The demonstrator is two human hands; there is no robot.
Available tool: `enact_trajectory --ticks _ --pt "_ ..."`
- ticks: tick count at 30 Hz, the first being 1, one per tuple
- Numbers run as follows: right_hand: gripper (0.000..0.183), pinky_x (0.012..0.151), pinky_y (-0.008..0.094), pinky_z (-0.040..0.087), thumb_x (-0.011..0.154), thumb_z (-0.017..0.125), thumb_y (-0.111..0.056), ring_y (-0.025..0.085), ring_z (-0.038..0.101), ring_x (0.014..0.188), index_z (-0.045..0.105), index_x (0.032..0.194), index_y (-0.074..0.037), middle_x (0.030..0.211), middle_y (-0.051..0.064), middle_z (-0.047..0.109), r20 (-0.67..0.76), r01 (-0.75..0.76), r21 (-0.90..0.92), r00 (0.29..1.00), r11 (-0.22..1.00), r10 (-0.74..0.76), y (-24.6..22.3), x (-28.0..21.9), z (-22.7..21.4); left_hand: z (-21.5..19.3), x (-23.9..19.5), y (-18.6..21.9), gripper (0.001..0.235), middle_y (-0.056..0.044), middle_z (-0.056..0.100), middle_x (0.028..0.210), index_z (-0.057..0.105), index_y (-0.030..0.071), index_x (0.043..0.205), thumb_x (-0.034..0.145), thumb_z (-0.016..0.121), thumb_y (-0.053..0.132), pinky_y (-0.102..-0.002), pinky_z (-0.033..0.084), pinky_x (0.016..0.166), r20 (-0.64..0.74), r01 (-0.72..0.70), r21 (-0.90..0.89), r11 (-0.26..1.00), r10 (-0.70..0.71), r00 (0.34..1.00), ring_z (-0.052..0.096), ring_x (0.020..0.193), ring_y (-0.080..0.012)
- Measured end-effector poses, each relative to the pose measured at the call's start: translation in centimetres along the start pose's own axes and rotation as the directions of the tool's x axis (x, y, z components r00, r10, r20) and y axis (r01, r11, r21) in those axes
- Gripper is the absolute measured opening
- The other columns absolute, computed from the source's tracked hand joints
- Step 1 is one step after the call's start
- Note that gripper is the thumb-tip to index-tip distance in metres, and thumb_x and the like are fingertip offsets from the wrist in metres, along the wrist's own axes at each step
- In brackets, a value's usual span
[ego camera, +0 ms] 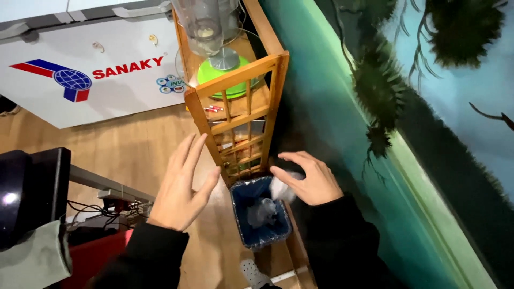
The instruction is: Assembling a clear plastic display box from a flat pre-cut sheet on a counter in a pastry shop.
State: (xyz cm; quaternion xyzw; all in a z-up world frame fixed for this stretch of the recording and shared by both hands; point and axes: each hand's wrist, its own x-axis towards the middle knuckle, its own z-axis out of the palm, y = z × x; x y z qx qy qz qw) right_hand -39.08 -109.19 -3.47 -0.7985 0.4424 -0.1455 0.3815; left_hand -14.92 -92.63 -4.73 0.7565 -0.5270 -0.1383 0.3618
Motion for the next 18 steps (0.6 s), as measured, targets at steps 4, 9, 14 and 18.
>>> enact_trajectory --ticks 4,9,14,18 --pt "0.042 0.110 0.057 0.058 0.111 0.067 -0.046 0.036 0.074 0.132 0.084 0.131 -0.014 0.139 0.009 0.081 -0.001 0.064 -0.088 0.998 0.994 -0.065 4.6 1.9 1.3 -0.6 -0.6 -1.1 0.062 -0.023 0.055 0.168 0.058 0.011 0.166 0.109 0.068 0.035 -0.057 0.040 0.129 -0.079 -0.144 0.139 0.980 0.156 0.985 0.050 0.158 -0.0429" --pt "0.029 0.097 0.041 0.061 0.111 0.068 -0.032 0.022 0.081 0.113 0.086 0.115 -0.009 0.122 0.003 0.086 -0.125 0.258 -0.069 0.956 0.964 -0.265 3.6 3.6 1.8 -2.2 -0.8 -1.6 0.048 -0.017 0.064 0.162 0.068 0.010 0.154 0.111 0.065 0.032 -0.050 0.049 0.121 -0.189 -0.178 0.121 0.977 0.199 0.962 0.060 0.150 -0.0345" --pt "0.025 0.095 0.038 0.062 0.112 0.065 -0.023 0.021 0.083 0.112 0.086 0.108 -0.009 0.116 0.004 0.088 -0.043 0.461 0.016 0.887 0.887 -0.460 -3.6 4.7 5.1 -6.1 -3.5 -4.0 0.040 -0.016 0.069 0.154 0.071 0.011 0.149 0.111 0.068 0.024 -0.055 0.043 0.128 -0.321 -0.182 0.238 0.954 0.254 0.912 0.065 0.142 -0.0354" --pt "0.021 0.095 0.032 0.059 0.108 0.071 -0.021 0.014 0.083 0.103 0.087 0.102 -0.009 0.110 0.001 0.090 0.016 0.657 0.064 0.751 0.751 -0.660 -9.5 5.5 10.5 -11.7 -9.5 -6.5 0.040 -0.015 0.070 0.154 0.072 0.009 0.148 0.110 0.067 0.022 -0.053 0.044 0.127 -0.457 -0.054 0.309 0.949 0.199 0.867 0.066 0.141 -0.0337"
